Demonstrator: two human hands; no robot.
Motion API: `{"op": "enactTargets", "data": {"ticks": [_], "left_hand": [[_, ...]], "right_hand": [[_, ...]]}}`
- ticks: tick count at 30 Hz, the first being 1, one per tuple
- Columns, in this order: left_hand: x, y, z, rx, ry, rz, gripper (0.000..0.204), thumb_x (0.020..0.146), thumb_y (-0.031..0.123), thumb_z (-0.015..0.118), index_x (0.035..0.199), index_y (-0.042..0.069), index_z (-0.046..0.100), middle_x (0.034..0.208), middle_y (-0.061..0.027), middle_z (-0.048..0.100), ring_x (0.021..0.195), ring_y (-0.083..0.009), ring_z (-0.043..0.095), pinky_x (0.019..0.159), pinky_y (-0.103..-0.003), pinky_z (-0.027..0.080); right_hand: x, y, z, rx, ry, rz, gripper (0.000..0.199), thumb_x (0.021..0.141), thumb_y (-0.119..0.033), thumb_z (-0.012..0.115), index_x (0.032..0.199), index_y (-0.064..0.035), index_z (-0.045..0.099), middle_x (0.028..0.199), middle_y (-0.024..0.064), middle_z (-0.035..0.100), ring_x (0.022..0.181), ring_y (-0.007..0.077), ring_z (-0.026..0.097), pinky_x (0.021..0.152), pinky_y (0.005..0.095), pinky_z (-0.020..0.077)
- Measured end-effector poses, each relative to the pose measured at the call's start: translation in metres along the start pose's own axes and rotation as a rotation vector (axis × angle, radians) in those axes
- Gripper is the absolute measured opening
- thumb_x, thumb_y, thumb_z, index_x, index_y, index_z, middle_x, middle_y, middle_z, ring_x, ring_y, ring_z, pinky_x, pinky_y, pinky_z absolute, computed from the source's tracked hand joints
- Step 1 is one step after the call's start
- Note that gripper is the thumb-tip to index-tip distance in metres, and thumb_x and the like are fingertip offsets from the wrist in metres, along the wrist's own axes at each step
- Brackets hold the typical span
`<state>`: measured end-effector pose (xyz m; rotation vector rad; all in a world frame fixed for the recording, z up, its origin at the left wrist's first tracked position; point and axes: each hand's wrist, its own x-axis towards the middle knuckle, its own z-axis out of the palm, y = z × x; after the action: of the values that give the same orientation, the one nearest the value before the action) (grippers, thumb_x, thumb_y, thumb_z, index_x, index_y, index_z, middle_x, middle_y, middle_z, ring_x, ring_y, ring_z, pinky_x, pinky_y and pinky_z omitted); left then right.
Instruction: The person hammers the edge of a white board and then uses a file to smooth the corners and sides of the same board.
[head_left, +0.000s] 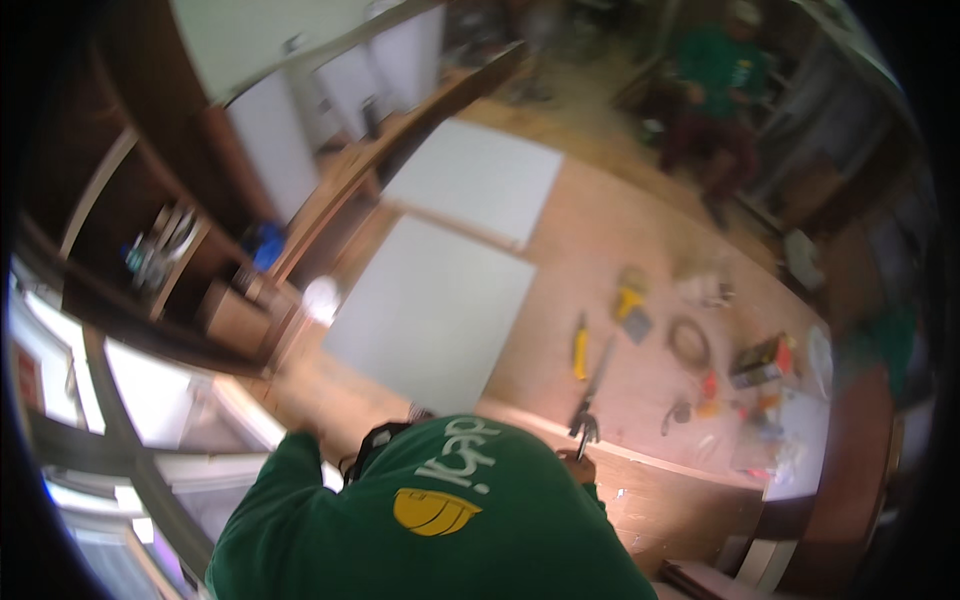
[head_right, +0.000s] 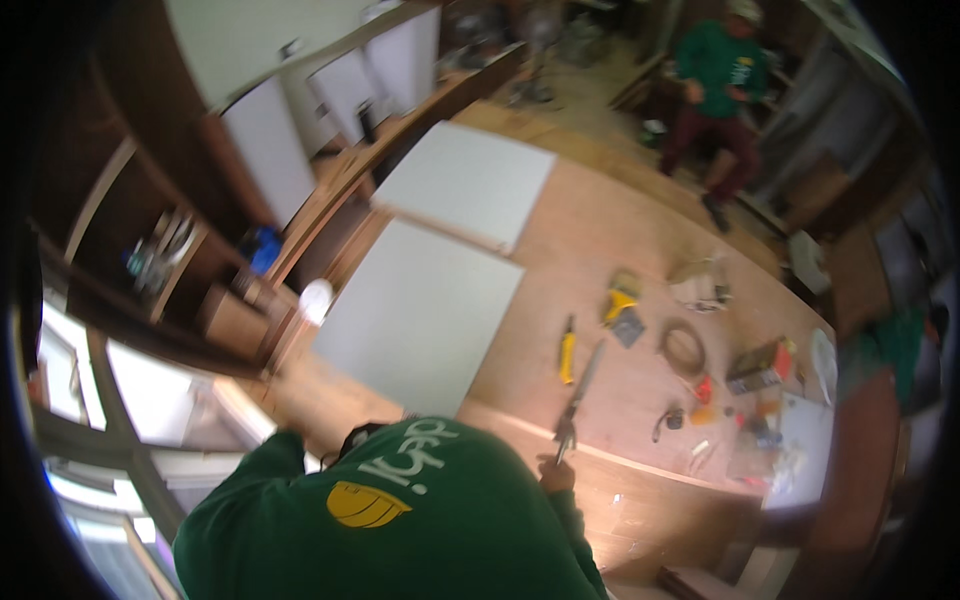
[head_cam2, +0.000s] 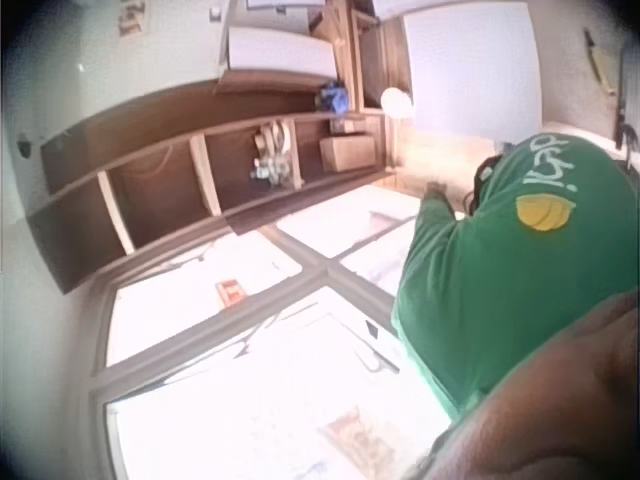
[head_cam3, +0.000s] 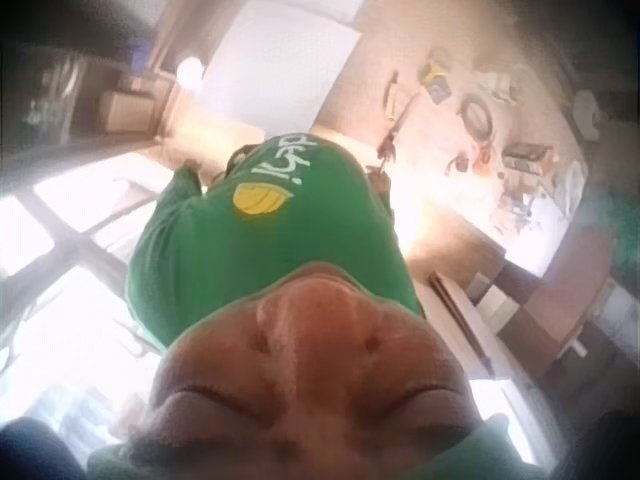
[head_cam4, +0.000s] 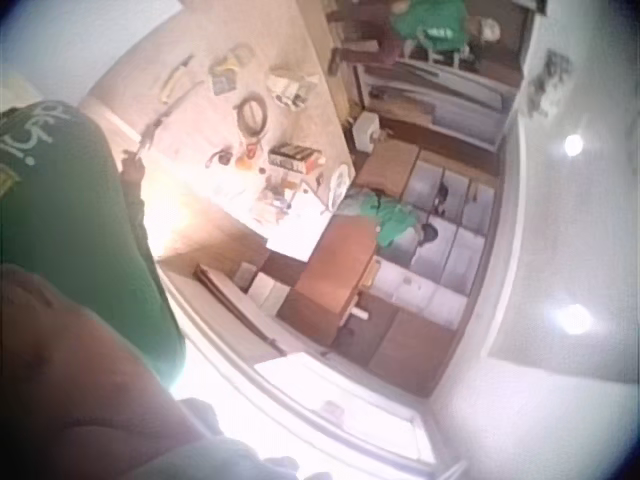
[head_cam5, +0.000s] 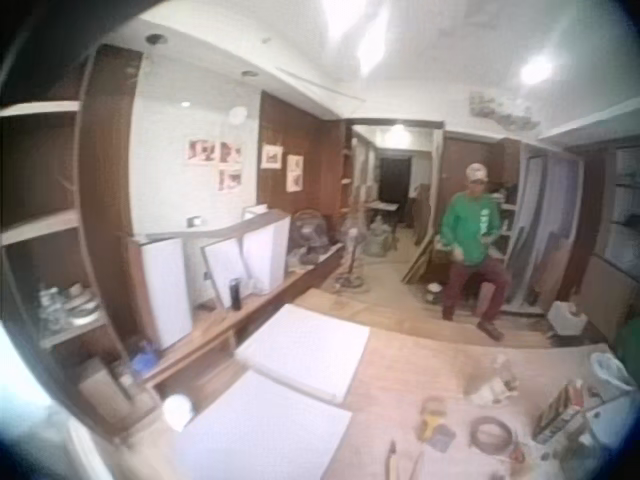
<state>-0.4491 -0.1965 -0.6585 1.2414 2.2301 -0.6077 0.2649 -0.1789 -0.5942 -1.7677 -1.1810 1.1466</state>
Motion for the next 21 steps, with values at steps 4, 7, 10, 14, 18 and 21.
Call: {"op": "enactTargets", "data": {"ticks": [4, 7, 10, 14, 18, 21], "left_hand": [[0.03, -0.117, -0.047, -0.055, 0.515, -0.32, 0.049, 0.102, 0.044, 0.047, 0.119, 0.003, 0.067, 0.124, -0.0252, 0.066, 0.121, -0.0403, 0.061, 0.105, -0.049, 0.046], [0.06, -0.132, -0.209, 0.261, 0.538, -0.292, 0.038, 0.104, 0.037, 0.044, 0.117, 0.013, 0.07, 0.111, -0.0151, 0.073, 0.105, -0.0326, 0.071, 0.088, -0.049, 0.055], [0.047, -0.071, -0.405, -0.57, 1.341, 0.119, 0.028, 0.102, 0.033, 0.056, 0.119, 0.015, 0.069, 0.11, -0.0108, 0.074, 0.1, -0.0306, 0.071, 0.086, -0.042, 0.056], [-0.001, -0.063, -0.634, -0.457, 1.501, 0.558, 0.025, 0.1, 0.015, 0.057, 0.122, 0.011, 0.067, 0.114, -0.0176, 0.071, 0.107, -0.0339, 0.069, 0.092, -0.039, 0.053], [0.167, -0.073, -0.741, -0.081, 1.337, 0.419, 0.047, 0.105, 0.037, 0.045, 0.132, 0.002, 0.06, 0.12, -0.0238, 0.068, 0.116, -0.0411, 0.063, 0.101, -0.05, 0.047], [0.297, -0.058, -0.759, -0.065, 1.204, 0.224, 0.052, 0.098, 0.044, 0.058, 0.129, 0.003, 0.062, 0.119, -0.023, 0.068, 0.111, -0.0341, 0.066, 0.092, -0.047, 0.053]], "right_hand": [[0.013, -0.077, 0.072, 0.195, -0.137, 0.07, 0.014, 0.085, -0.009, 0.064, 0.094, -0.0073, 0.075, 0.063, 0.0004, 0.057, 0.046, 0.0115, 0.049, 0.042, 0.0283, 0.0387], [0.02, -0.093, 0.089, 0.268, -0.162, 0.287, 0.009, 0.087, -0.011, 0.066, 0.093, -0.0072, 0.071, 0.062, 0.0011, 0.055, 0.044, 0.0117, 0.048, 0.039, 0.0262, 0.0364], [0.026, -0.125, 0.075, 0.168, 0.036, 0.369, 0.008, 0.089, -0.012, 0.068, 0.09, -0.0044, 0.067, 0.063, 0.0041, 0.056, 0.043, 0.0133, 0.048, 0.037, 0.0302, 0.0389], [0.024, -0.157, 0.12, 0.176, 0.182, 0.406, 0.029, 0.095, -0.032, 0.066, 0.089, -0.0029, 0.063, 0.056, 0.0013, 0.049, 0.038, 0.0134, 0.043, 0.036, 0.028, 0.036], [0.005, -0.168, 0.168, 0.257, 0.301, 0.527, 0.044, 0.096, -0.044, 0.064, 0.084, -0.0017, 0.063, 0.053, 0.0027, 0.048, 0.038, 0.0152, 0.044, 0.037, 0.0308, 0.0371], [-0.006, -0.154, 0.247, 0.265, 0.379, 0.508, 0.051, 0.095, -0.048, 0.064, 0.075, -0.0013, 0.063, 0.053, 0.0037, 0.05, 0.039, 0.0164, 0.046, 0.039, 0.0326, 0.0372]]}}
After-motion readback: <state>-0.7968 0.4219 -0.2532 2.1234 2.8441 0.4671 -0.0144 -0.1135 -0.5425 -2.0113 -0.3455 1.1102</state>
